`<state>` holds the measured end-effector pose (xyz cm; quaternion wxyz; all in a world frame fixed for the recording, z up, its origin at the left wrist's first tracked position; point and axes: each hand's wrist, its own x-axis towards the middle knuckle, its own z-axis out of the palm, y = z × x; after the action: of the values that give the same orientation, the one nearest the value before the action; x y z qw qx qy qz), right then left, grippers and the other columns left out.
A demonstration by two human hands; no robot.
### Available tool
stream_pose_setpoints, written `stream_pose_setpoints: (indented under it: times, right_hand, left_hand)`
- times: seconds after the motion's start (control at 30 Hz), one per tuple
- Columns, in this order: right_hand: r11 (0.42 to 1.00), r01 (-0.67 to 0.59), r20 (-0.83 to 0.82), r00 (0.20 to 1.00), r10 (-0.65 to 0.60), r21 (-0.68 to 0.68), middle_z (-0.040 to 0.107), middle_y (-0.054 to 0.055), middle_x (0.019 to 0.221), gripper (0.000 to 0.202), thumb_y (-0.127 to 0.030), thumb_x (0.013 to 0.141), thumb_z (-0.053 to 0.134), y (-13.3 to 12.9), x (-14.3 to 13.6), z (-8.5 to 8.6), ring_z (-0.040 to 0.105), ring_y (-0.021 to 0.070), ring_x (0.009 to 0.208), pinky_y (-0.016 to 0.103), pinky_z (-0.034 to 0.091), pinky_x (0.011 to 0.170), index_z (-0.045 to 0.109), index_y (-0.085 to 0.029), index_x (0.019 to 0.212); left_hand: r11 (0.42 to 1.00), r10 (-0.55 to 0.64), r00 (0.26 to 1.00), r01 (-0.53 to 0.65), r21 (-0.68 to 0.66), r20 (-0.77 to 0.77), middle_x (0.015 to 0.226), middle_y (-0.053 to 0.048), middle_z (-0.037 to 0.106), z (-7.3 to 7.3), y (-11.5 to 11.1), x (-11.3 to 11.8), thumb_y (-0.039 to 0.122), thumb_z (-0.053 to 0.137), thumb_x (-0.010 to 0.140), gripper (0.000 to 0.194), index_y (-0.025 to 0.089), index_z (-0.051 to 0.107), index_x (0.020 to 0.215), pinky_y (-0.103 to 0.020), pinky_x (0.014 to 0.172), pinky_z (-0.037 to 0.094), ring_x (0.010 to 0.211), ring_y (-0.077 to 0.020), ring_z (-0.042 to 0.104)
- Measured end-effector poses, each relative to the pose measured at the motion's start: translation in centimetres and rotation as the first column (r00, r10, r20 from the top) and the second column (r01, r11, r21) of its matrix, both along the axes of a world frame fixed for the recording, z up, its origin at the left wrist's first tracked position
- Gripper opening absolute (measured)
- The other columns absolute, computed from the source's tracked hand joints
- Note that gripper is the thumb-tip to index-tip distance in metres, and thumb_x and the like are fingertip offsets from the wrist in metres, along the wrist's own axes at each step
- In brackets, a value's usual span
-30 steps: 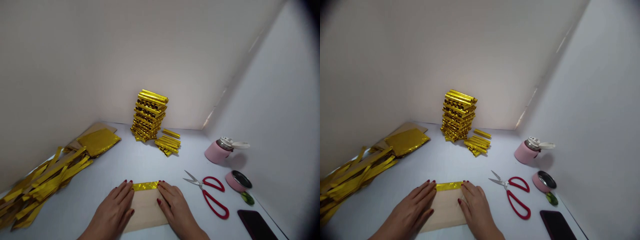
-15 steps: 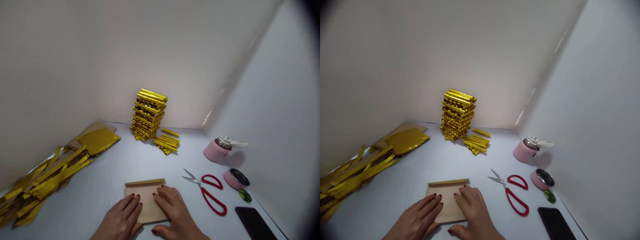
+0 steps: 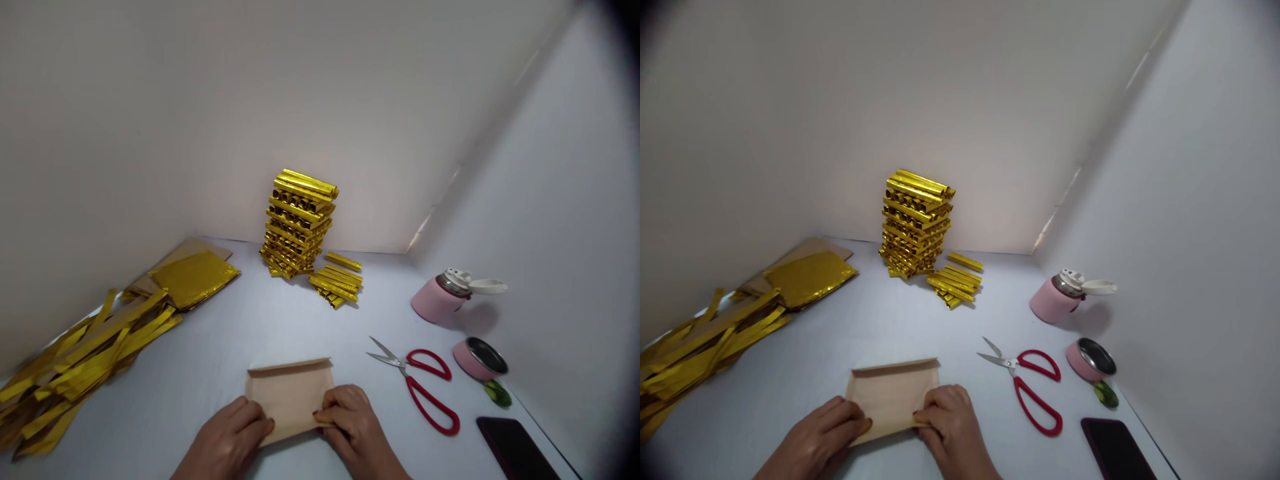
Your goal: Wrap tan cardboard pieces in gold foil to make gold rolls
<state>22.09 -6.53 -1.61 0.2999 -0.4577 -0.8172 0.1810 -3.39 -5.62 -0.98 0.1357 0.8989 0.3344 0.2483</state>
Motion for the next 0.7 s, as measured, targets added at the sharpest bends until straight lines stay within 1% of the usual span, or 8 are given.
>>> stream_pose_setpoints:
  times: [0.13,0.27,0.33,0.43,0.53,0.63,0.7]
  right_hand:
    - [0.998,0.023,-0.030,0.999,-0.025,-0.060,0.061,0.001,0.085,0.016,-0.010,0.081,0.060,0.2,-0.2,0.1,0.057,0.0183,0.082,0.033,0.045,0.075,0.065,-0.025,0.084]
    - [0.994,0.038,-0.047,0.998,-0.044,-0.107,0.059,0.001,0.082,0.015,-0.013,0.087,0.054,0.5,-0.4,0.1,0.056,0.0179,0.079,0.033,0.043,0.072,0.061,-0.023,0.078]
    - [0.990,0.078,-0.071,0.994,-0.087,-0.118,0.057,0.002,0.080,0.015,-0.015,0.087,0.053,0.6,-0.4,0.0,0.055,0.0186,0.077,0.034,0.043,0.071,0.058,-0.022,0.074]
    - [0.981,0.152,-0.101,0.981,-0.165,-0.123,0.055,0.003,0.080,0.014,-0.018,0.086,0.054,0.7,-0.5,-0.2,0.053,0.0200,0.077,0.034,0.043,0.069,0.054,-0.021,0.072]
    - [0.978,0.170,-0.094,0.979,-0.182,-0.123,0.053,0.004,0.081,0.015,-0.018,0.087,0.050,0.7,-0.6,-0.4,0.052,0.0202,0.078,0.034,0.043,0.068,0.051,-0.021,0.073]
    - [0.979,0.176,-0.061,0.981,-0.183,-0.107,0.053,0.003,0.080,0.016,-0.016,0.088,0.047,0.8,-0.7,-0.2,0.051,0.0195,0.076,0.033,0.043,0.066,0.049,-0.021,0.072]
    - [0.977,0.189,-0.034,0.981,-0.193,-0.096,0.052,0.003,0.079,0.015,-0.017,0.087,0.048,0.8,-0.8,-0.2,0.051,0.0196,0.075,0.033,0.043,0.065,0.048,-0.021,0.073]
  left_hand:
    - [0.995,0.049,0.999,-0.048,-0.086,0.011,0.083,-0.004,0.063,-0.3,-0.2,-0.6,0.025,0.039,0.098,0.024,0.021,0.061,0.091,-0.024,0.063,0.053,0.073,-0.0169,0.062]
    - [0.983,0.131,0.990,-0.124,-0.138,0.046,0.076,-0.003,0.063,-0.5,-0.2,-0.6,0.027,0.035,0.099,0.032,0.021,0.062,0.083,-0.023,0.061,0.053,0.070,-0.0161,0.063]
    - [0.975,0.163,0.985,-0.152,-0.160,0.057,0.074,-0.002,0.063,-0.7,-0.2,-0.6,0.030,0.035,0.099,0.032,0.022,0.062,0.083,-0.023,0.059,0.053,0.068,-0.0158,0.063]
    - [0.957,0.229,0.972,-0.214,-0.196,0.058,0.073,0.000,0.063,-1.2,-0.2,-0.7,0.032,0.042,0.097,0.023,0.024,0.061,0.086,-0.023,0.058,0.053,0.066,-0.0154,0.064]
    - [0.940,0.266,0.963,-0.248,-0.236,0.047,0.074,0.001,0.064,-1.4,-0.4,-0.8,0.031,0.045,0.095,0.016,0.025,0.057,0.086,-0.022,0.058,0.053,0.065,-0.0151,0.064]
    - [0.944,0.252,0.966,-0.232,-0.235,0.060,0.082,0.000,0.066,-1.3,-0.5,-0.9,0.028,0.044,0.094,0.011,0.026,0.055,0.097,-0.023,0.062,0.054,0.071,-0.0160,0.065]
    - [0.947,0.264,0.962,-0.245,-0.210,0.069,0.085,-0.001,0.066,-1.4,-0.6,-1.0,0.027,0.046,0.094,0.014,0.026,0.052,0.107,-0.024,0.065,0.055,0.074,-0.0169,0.066]
